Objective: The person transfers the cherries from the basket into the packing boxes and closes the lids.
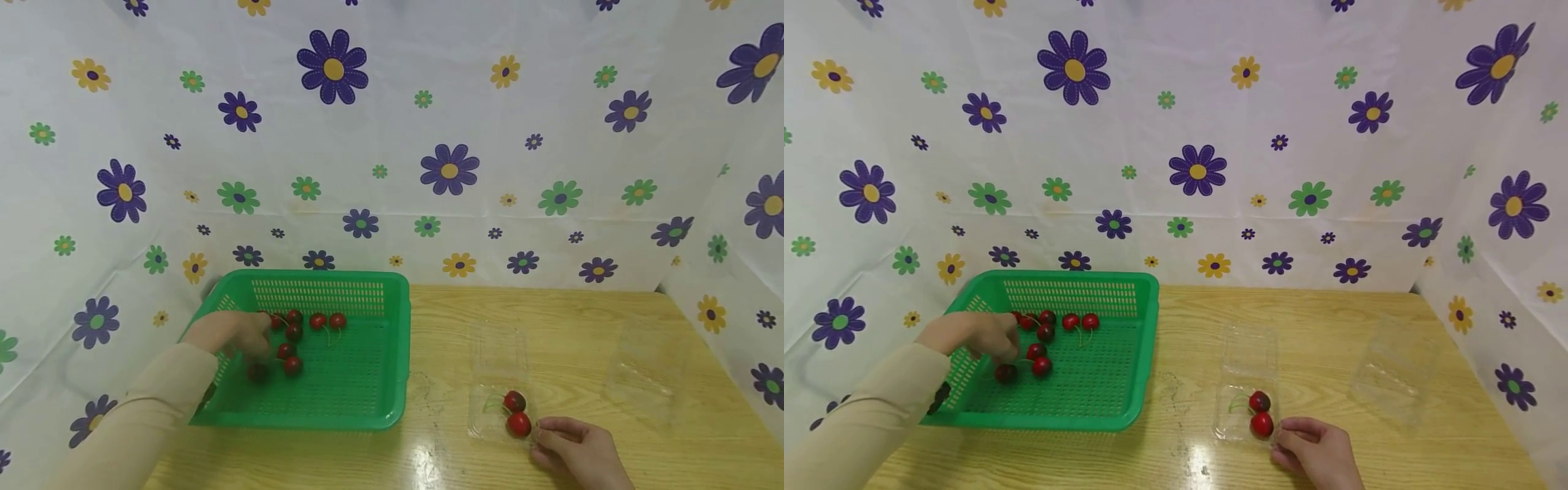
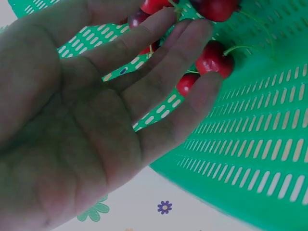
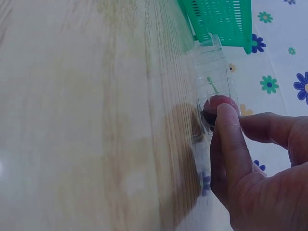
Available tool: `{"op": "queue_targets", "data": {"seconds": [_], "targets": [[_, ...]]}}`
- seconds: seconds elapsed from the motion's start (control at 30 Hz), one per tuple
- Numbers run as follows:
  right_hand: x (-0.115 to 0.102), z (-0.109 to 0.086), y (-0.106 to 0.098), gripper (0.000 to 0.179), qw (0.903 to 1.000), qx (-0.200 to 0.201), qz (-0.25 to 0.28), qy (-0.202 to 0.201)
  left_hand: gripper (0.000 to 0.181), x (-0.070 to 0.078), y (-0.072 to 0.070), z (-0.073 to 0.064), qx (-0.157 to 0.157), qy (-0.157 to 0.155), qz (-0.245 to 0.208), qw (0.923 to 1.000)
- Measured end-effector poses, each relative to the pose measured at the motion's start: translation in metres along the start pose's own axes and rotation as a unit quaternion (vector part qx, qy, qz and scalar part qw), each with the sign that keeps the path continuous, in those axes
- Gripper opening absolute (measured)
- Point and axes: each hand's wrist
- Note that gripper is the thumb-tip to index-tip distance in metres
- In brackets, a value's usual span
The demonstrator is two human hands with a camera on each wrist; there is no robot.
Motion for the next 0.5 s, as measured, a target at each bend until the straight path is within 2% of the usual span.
{"op": "queue_targets", "data": {"seconds": [0.2, 0.37, 0.5], "targets": [[-0.001, -0.001, 0.000, 0.032, 1.0000, 0.000, 0.001, -0.001, 0.005, 0.006, -0.002, -0.005, 0.005, 0.036, 0.032, 0.9988], [-0.002, -0.002, 0.002, 0.030, 0.9999, 0.008, -0.008, 0.002, 0.009, 0.009, -0.003, -0.006, 0.027, 0.047, 0.026, 0.9982], [-0.003, -0.003, 0.002, 0.030, 0.9999, 0.007, -0.007, 0.002, 0.009, 0.012, -0.003, -0.007, 0.042, 0.068, 0.027, 0.9965]]}}
Point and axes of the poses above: each hand's wrist, its own z-axis towards the middle knuckle, its own y-axis out of the palm, x = y × z, and after that the axes turned 10 degrees about x, right-handed
